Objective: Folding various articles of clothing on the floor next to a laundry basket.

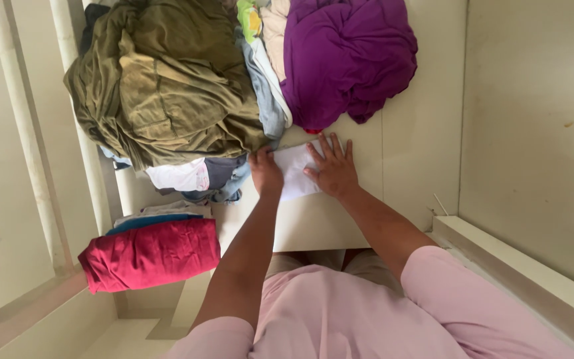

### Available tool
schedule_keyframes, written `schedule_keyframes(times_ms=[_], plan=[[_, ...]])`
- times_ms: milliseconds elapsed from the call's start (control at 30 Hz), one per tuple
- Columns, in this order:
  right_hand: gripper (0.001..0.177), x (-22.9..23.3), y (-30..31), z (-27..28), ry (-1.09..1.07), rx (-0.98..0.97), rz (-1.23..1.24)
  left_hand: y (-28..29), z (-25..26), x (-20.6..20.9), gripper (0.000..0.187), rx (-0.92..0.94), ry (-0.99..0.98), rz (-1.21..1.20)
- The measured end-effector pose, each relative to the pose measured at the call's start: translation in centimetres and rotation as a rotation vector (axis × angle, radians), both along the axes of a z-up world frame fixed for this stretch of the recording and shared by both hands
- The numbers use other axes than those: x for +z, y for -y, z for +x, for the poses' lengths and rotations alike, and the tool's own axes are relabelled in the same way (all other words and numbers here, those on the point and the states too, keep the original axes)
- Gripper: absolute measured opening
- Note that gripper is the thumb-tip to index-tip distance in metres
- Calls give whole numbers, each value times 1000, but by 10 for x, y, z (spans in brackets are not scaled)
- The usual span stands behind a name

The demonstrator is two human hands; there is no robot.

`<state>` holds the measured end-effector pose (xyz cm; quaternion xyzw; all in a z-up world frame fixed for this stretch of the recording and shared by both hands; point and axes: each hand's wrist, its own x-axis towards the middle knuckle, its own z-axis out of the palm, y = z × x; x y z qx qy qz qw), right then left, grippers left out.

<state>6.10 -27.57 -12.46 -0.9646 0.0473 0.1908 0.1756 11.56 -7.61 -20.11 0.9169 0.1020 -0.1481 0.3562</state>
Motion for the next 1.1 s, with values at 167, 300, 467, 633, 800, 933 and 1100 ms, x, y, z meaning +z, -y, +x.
schedule_keyframes(times_ms=[167, 300, 467, 633, 800, 933, 1100], plan=[[73, 3, 0, -1, 29, 2, 5, 23, -23, 71, 55, -637, 135, 406], [75, 2, 6, -3, 96, 15, 38, 29, -14, 85, 79, -980, -35, 484], [76, 5, 7, 1, 65, 27, 33, 29, -11, 95, 81, -1013, -129, 541], [76, 3, 7, -1, 52, 27, 34, 30, -13, 88, 81, -1040, -150, 567], [75, 9, 6, 2, 32, 27, 26, 29, -12, 90, 81, -1028, -149, 556], [75, 8, 6, 2, 59, 42, 20, 27, -12, 91, 81, -999, -117, 517], [73, 10, 5, 4, 35, 39, 12, 23, -14, 81, 81, -978, -66, 456]])
